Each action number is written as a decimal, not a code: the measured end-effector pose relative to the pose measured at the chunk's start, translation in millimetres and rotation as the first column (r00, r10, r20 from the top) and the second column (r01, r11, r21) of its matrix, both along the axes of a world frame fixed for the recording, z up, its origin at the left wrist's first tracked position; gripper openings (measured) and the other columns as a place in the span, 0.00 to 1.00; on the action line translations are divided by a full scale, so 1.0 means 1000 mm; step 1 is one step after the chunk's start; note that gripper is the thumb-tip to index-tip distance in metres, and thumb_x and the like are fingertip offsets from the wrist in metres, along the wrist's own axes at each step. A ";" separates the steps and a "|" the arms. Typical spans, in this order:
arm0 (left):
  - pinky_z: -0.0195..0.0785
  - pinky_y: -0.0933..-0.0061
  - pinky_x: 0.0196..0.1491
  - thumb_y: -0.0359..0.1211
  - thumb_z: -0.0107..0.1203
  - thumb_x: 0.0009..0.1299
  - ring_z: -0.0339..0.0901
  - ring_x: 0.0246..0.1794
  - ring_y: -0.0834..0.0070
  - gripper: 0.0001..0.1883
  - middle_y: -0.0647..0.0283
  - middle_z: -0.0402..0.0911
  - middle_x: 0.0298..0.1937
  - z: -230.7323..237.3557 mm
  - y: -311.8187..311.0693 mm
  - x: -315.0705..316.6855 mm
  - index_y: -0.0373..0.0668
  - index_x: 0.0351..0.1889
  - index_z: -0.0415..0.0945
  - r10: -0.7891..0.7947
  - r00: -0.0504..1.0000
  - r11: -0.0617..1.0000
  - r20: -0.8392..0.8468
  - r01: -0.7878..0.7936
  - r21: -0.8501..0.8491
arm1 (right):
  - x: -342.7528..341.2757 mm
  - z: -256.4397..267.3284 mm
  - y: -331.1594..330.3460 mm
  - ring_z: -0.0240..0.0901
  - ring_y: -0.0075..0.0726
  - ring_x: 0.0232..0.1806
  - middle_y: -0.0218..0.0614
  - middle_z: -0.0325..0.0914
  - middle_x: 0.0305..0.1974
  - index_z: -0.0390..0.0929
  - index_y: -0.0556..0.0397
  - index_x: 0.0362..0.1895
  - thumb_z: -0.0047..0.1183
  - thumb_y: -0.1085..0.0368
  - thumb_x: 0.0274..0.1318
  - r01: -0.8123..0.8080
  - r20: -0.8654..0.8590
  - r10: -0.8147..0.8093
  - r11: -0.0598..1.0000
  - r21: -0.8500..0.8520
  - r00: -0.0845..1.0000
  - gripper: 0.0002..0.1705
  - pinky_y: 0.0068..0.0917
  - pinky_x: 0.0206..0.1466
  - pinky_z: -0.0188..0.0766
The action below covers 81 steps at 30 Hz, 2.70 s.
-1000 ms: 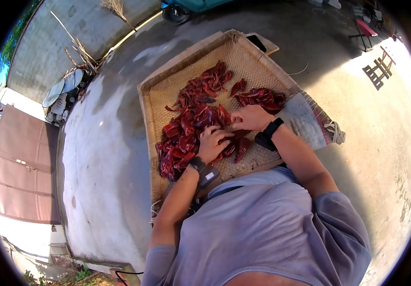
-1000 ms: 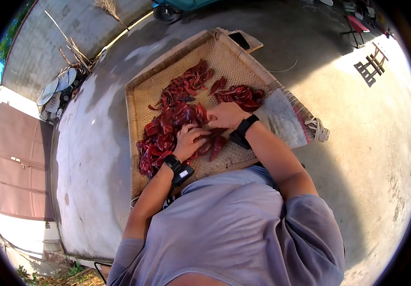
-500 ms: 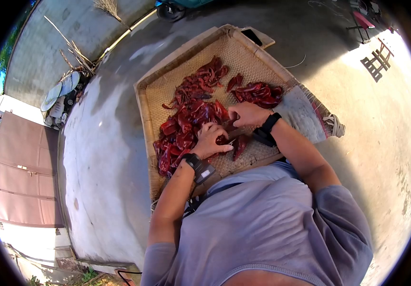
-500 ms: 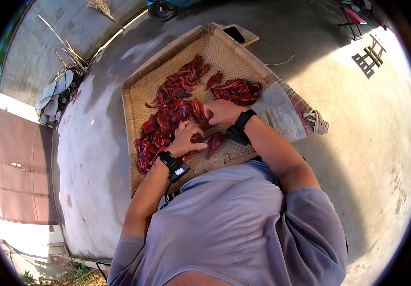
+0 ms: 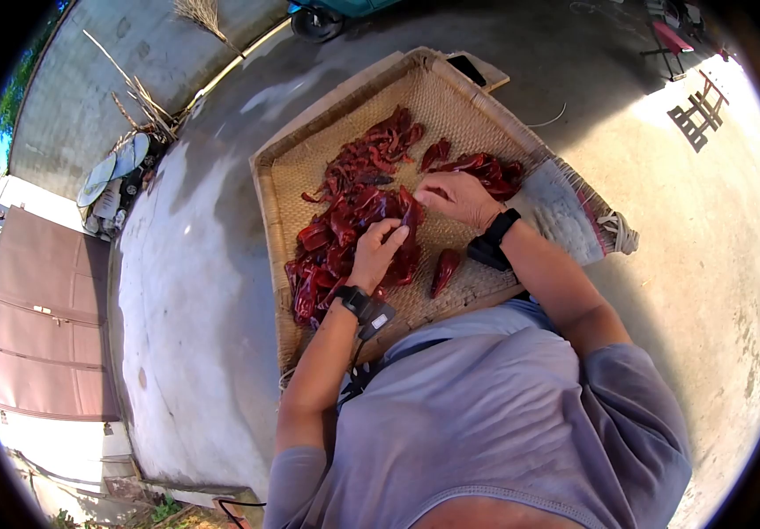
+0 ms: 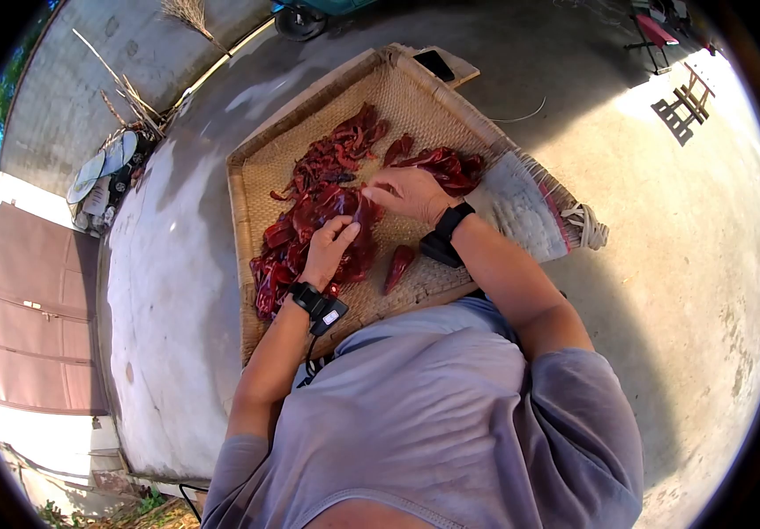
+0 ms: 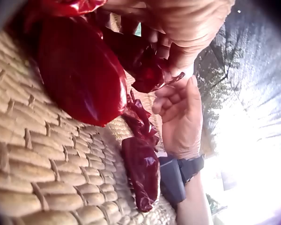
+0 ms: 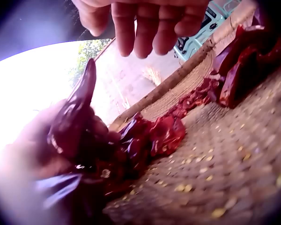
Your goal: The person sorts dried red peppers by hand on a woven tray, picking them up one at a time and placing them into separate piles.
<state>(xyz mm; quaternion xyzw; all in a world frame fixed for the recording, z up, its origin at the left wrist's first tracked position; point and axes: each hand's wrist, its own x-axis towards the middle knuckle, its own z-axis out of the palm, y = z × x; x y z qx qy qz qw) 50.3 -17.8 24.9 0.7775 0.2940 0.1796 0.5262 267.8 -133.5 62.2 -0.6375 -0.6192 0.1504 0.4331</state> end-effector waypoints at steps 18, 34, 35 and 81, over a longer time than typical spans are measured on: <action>0.63 0.64 0.52 0.48 0.66 0.57 0.72 0.45 0.63 0.29 0.59 0.82 0.40 0.062 -0.068 0.014 0.45 0.55 0.78 -0.301 0.803 0.662 -0.514 0.564 0.493 | 0.023 -0.018 0.006 0.70 0.44 0.48 0.32 0.76 0.41 0.80 0.44 0.39 0.59 0.60 0.58 0.612 0.222 -0.722 0.680 0.405 0.656 0.06 0.43 0.59 0.60; 0.61 0.58 0.64 0.33 0.61 0.67 0.62 0.66 0.59 0.24 0.61 0.77 0.58 0.066 -0.004 0.028 0.48 0.62 0.72 0.198 0.915 0.786 -0.353 0.067 0.614 | 0.004 -0.013 0.010 0.74 0.48 0.46 0.37 0.76 0.41 0.78 0.43 0.51 0.59 0.67 0.53 0.193 0.210 -0.258 0.939 0.285 0.943 0.19 0.40 0.50 0.71; 0.59 0.56 0.65 0.33 0.61 0.67 0.61 0.67 0.58 0.24 0.61 0.75 0.59 0.062 0.000 0.028 0.49 0.63 0.72 0.205 0.903 0.772 -0.378 0.087 0.629 | 0.009 -0.010 0.008 0.73 0.48 0.48 0.36 0.76 0.42 0.78 0.42 0.51 0.59 0.67 0.53 0.294 0.226 -0.384 0.890 0.348 0.895 0.19 0.39 0.52 0.70; 0.63 0.59 0.63 0.33 0.60 0.67 0.66 0.60 0.56 0.23 0.58 0.74 0.57 0.067 0.014 0.037 0.44 0.60 0.73 -0.146 0.787 0.763 -0.599 0.475 0.439 | 0.013 -0.006 0.004 0.71 0.44 0.50 0.35 0.75 0.42 0.78 0.45 0.46 0.60 0.66 0.51 0.541 0.284 -0.635 0.766 0.347 0.718 0.15 0.42 0.61 0.60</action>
